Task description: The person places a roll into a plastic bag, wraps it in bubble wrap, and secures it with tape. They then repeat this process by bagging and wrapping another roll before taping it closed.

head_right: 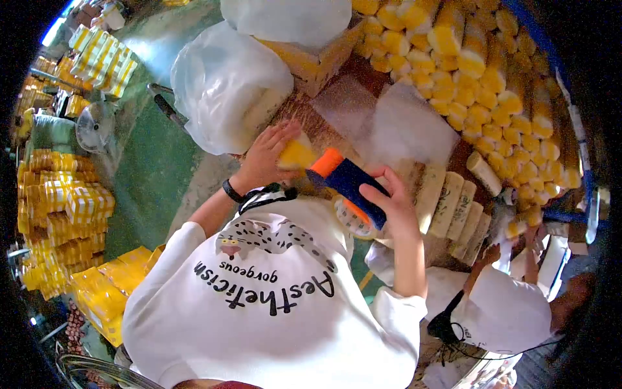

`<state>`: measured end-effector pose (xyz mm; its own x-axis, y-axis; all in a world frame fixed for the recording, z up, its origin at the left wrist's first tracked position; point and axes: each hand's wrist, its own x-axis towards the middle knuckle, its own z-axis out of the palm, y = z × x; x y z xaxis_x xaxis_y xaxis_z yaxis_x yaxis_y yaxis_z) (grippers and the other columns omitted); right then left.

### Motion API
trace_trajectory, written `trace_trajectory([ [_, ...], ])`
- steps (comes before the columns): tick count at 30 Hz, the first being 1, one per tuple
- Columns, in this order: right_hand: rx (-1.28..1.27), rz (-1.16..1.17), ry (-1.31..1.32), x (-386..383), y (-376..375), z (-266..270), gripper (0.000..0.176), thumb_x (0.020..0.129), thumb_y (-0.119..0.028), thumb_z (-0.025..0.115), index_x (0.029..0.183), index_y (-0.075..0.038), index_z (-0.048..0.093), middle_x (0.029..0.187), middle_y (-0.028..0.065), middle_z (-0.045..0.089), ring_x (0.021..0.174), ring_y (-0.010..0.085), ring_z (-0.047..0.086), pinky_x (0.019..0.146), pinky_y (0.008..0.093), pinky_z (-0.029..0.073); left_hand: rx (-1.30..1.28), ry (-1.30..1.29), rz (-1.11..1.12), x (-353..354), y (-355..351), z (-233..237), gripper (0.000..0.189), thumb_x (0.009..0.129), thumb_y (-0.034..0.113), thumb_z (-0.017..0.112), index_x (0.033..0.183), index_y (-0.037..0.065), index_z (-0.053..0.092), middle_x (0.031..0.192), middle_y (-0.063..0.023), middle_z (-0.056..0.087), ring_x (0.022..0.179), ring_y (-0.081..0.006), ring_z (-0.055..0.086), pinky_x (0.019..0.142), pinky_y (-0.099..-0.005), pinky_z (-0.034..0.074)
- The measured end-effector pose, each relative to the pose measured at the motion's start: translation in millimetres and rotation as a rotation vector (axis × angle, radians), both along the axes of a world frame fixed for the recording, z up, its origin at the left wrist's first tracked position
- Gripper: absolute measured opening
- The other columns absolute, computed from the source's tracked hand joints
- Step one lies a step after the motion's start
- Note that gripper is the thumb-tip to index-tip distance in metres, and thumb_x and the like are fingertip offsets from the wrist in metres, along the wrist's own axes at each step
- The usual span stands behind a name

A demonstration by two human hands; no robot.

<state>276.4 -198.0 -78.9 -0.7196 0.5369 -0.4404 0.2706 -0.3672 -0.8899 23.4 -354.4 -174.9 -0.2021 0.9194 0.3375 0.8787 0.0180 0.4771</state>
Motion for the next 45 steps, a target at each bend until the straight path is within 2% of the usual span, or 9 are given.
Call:
trace_trajectory([
  [7, -0.2, -0.05, 0.193, 0.5, -17.8, 45.3, 0.03, 0.081, -0.007, 0.067, 0.105, -0.004, 0.049, 0.089, 0.0113, 0.064, 0.074, 0.0166, 0.064, 0.066, 0.026, 0.052, -0.024, -0.09, -0.084, 0.9, 7.8, 4.7, 0.08, 0.066, 0.033, 0.073, 0.135, 0.01, 0.039, 0.138, -0.0101, 0.042, 0.131, -0.0273, 0.035, 0.112, -0.0466, 0.02],
  [14, -0.284, 0.016, 0.414, -11.6, 8.3, 61.0, 0.027, 0.084, -0.007, 0.062, 0.106, -0.002, 0.048, 0.09, 0.0139, 0.063, 0.056, 0.0178, 0.06, 0.049, 0.0263, 0.051, -0.027, -0.136, -0.144, 5.6, 12.6, 4.2, 0.081, 0.064, 0.032, 0.075, 0.133, 0.009, 0.038, 0.139, -0.0121, 0.04, 0.132, -0.0268, 0.035, 0.112, -0.0483, 0.019],
  [18, -0.009, -0.077, 0.241, -27.2, -5.8, 69.1, 0.03, 0.083, -0.01, 0.065, 0.105, -0.002, 0.048, 0.09, 0.0138, 0.065, 0.06, 0.0176, 0.064, 0.048, 0.0236, 0.05, 0.02, -0.09, -0.1, 4.0, 12.8, 2.6, 0.07, 0.065, 0.032, 0.075, 0.122, 0.006, 0.043, 0.139, -0.0125, 0.04, 0.132, -0.0281, 0.035, 0.111, -0.0478, 0.021],
  [20, 0.04, -0.016, 0.076, -17.8, -5.5, 62.6, 0.036, 0.08, -0.013, 0.07, 0.107, -0.004, 0.048, 0.093, 0.0145, 0.065, 0.072, 0.0175, 0.065, 0.058, 0.028, 0.054, 0.072, -0.119, -0.102, -2.9, 9.4, -4.6, 0.072, 0.067, 0.035, 0.075, 0.124, 0.005, 0.043, 0.141, -0.0124, 0.039, 0.132, -0.0301, 0.033, 0.112, -0.0466, 0.02],
  [23, -0.097, -0.02, -0.019, -8.8, -15.6, 56.4, 0.038, 0.078, -0.011, 0.07, 0.109, -0.007, 0.048, 0.09, 0.0102, 0.065, 0.073, 0.0143, 0.064, 0.062, 0.0244, 0.052, 0.109, -0.126, -0.072, -8.5, 4.3, -7.1, 0.066, 0.068, 0.035, 0.075, 0.118, 0.005, 0.044, 0.139, -0.0129, 0.041, 0.131, -0.0309, 0.035, 0.111, -0.0468, 0.023],
  [28, 0.221, 0.159, -0.248, 4.2, -34.8, 3.0, 0.044, 0.079, -0.023, 0.073, 0.11, -0.005, 0.047, 0.088, 0.0068, 0.064, 0.072, 0.0105, 0.061, 0.061, 0.0234, 0.048, 0.136, -0.181, -0.094, -21.8, 1.3, -13.2, 0.06, 0.069, 0.03, 0.075, 0.112, 0.004, 0.043, 0.139, -0.0135, 0.042, 0.129, -0.0327, 0.038, 0.106, -0.0435, 0.031],
  [34, 0.532, 0.281, -0.307, -23.8, -29.2, -67.8, 0.051, 0.078, -0.039, 0.071, 0.101, 0.001, 0.05, 0.085, 0.0152, 0.063, 0.077, 0.0213, 0.062, 0.069, 0.032, 0.048, 0.046, -0.31, -0.259, -52.9, -3.3, -7.7, 0.06, 0.073, 0.029, 0.072, 0.117, 0.003, 0.041, 0.136, -0.0151, 0.043, 0.124, -0.0356, 0.042, 0.098, -0.0404, 0.04],
  [39, 0.546, 0.336, -0.299, -64.6, -27.4, -105.2, 0.056, 0.078, -0.046, 0.068, 0.099, 0.003, 0.052, 0.088, 0.0209, 0.063, 0.083, 0.029, 0.062, 0.075, 0.0359, 0.048, -0.183, -0.171, 0.06, -49.6, 14.4, 9.9, 0.057, 0.083, 0.036, 0.06, 0.129, 0.009, 0.041, 0.125, -0.0174, 0.048, 0.109, -0.0375, 0.051, 0.087, -0.0445, 0.045],
  [45, 0.611, 0.227, -0.214, -128.1, -36.7, -128.0, 0.062, 0.078, -0.052, 0.065, 0.103, 0.004, 0.055, 0.091, 0.02, 0.064, 0.085, 0.0306, 0.063, 0.078, 0.0391, 0.048, -0.096, -0.078, 0.257, -84.4, 39.6, -54.5, 0.045, 0.084, 0.035, 0.06, 0.12, 0.01, 0.051, 0.116, -0.0166, 0.054, 0.099, -0.037, 0.055, 0.084, -0.0457, 0.045],
])
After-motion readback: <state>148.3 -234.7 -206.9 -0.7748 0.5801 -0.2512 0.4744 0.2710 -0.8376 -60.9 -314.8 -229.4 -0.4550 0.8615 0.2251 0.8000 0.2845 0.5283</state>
